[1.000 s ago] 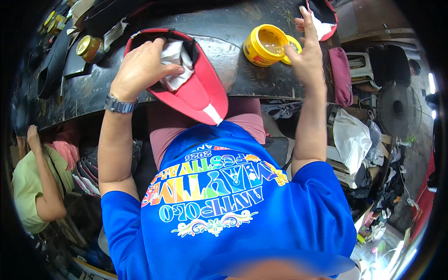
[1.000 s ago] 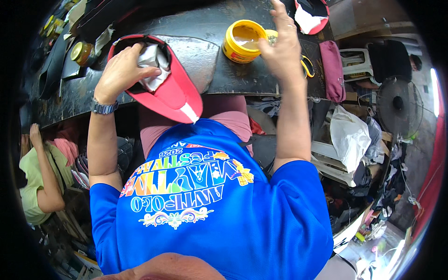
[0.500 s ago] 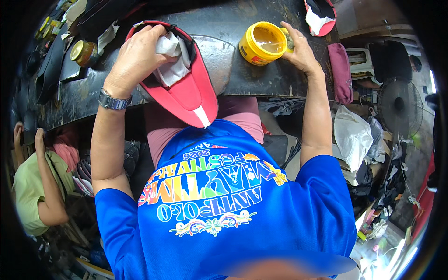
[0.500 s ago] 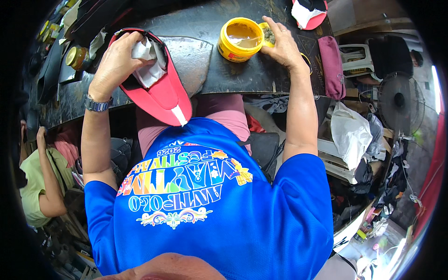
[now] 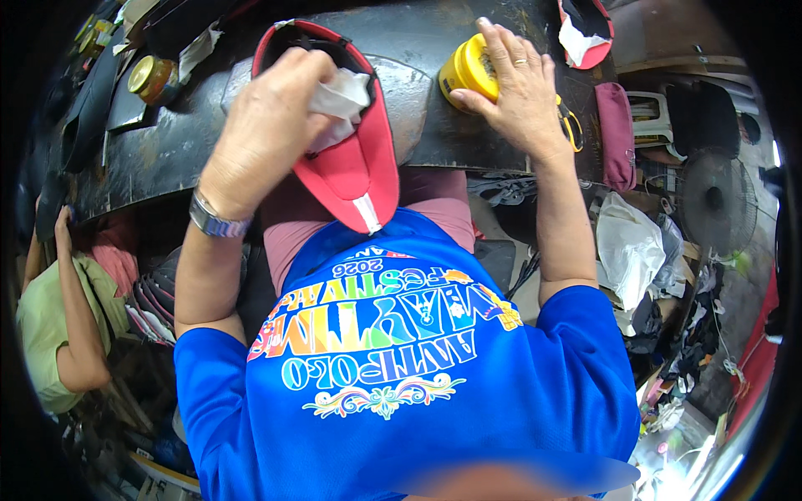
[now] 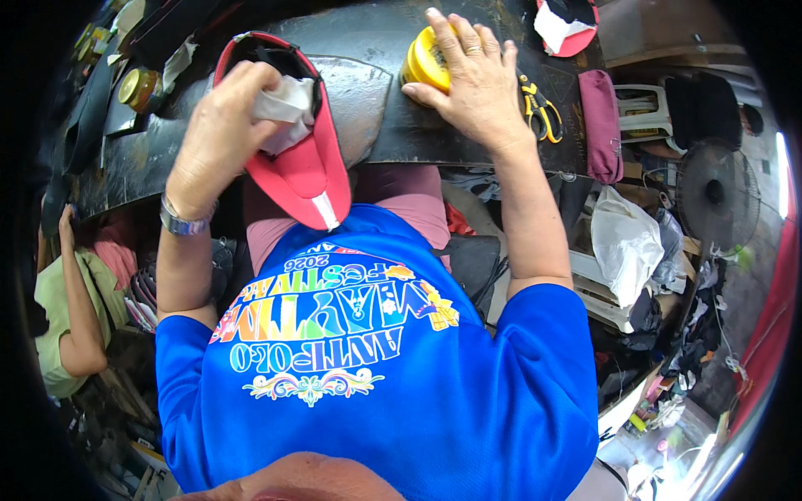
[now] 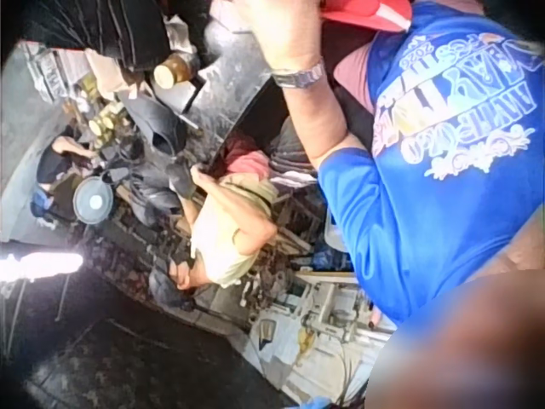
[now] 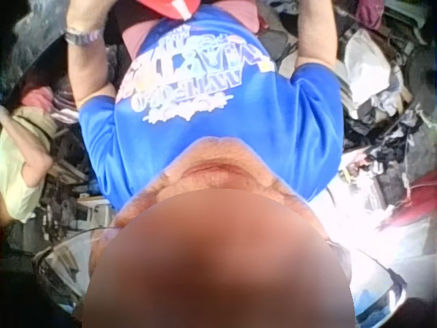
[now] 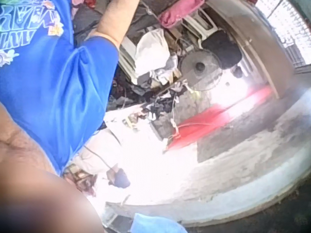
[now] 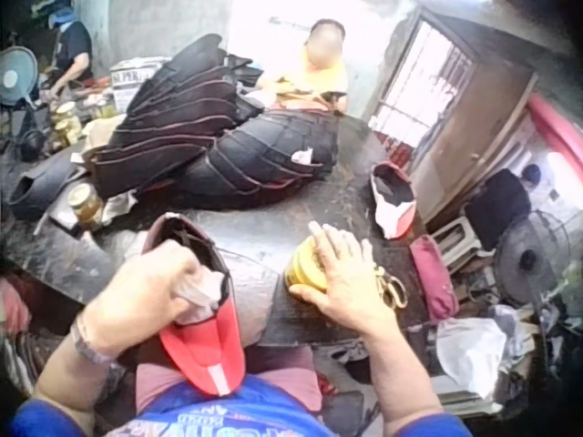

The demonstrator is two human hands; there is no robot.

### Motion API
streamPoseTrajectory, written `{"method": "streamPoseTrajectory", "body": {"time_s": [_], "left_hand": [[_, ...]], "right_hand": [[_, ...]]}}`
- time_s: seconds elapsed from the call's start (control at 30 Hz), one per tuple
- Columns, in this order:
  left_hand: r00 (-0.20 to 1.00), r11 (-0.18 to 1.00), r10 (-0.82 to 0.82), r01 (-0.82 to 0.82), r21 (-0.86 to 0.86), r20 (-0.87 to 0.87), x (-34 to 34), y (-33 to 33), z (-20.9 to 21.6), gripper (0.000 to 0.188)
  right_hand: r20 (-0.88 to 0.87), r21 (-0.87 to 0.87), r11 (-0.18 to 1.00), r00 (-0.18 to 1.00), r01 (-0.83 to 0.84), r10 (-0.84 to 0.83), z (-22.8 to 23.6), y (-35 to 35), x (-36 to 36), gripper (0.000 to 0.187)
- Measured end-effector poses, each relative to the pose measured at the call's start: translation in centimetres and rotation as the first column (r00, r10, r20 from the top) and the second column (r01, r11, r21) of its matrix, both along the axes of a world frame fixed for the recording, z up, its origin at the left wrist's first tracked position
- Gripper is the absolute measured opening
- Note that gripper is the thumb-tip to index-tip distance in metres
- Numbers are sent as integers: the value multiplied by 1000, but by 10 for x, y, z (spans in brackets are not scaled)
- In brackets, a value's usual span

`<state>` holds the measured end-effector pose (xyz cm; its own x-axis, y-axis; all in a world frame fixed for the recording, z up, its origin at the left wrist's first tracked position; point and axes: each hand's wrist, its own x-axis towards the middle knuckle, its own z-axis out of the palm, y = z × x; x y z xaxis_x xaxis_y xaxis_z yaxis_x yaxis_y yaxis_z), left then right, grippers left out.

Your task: The person sits at a low workbench and repairs a black slip-on shoe with red trim. They cut a white fabric patch with scissors, tuck it into the shoe's interior, and repeatedly apply a yellow paste from a small container using a cloth to the inner lining and edges.

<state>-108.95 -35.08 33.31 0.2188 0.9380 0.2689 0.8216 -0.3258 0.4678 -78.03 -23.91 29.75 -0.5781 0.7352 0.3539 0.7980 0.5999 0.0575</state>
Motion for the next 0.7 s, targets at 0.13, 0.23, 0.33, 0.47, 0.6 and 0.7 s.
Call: {"method": "streamPoseTrajectory", "body": {"time_s": [0.13, 0.23, 0.33, 0.47, 0.6, 0.7], "left_hand": [[975, 975, -214, 216, 43, -57, 17, -29, -6, 23], [911, 913, -408, 405, -48, -63, 30, -43, -10, 20], [889, 888, -453, 456, -60, 59, 27, -44, -7, 23], [978, 973, -180, 161, 167, 101, -1, -27, -9, 60], [991, 985, 119, -111, -131, 56, -19, -11, -26, 67], [972, 980, 22, 26, -199, 233, -24, -11, -34, 51]], "right_hand": [[-156, 186, 978, 980, -91, 120, 19, -9, -12, 109], [-782, 100, 945, 563, -312, 269, 23, -41, -43, 94], [-752, -92, 824, 581, -560, 311, 9, -62, -84, 81], [-638, -113, 864, 702, -491, 316, -17, -62, -107, 86], [-650, -283, 850, 740, -444, 171, -30, -54, -97, 91], [-719, -277, 811, 671, -515, 181, -36, -50, -95, 93]]}}
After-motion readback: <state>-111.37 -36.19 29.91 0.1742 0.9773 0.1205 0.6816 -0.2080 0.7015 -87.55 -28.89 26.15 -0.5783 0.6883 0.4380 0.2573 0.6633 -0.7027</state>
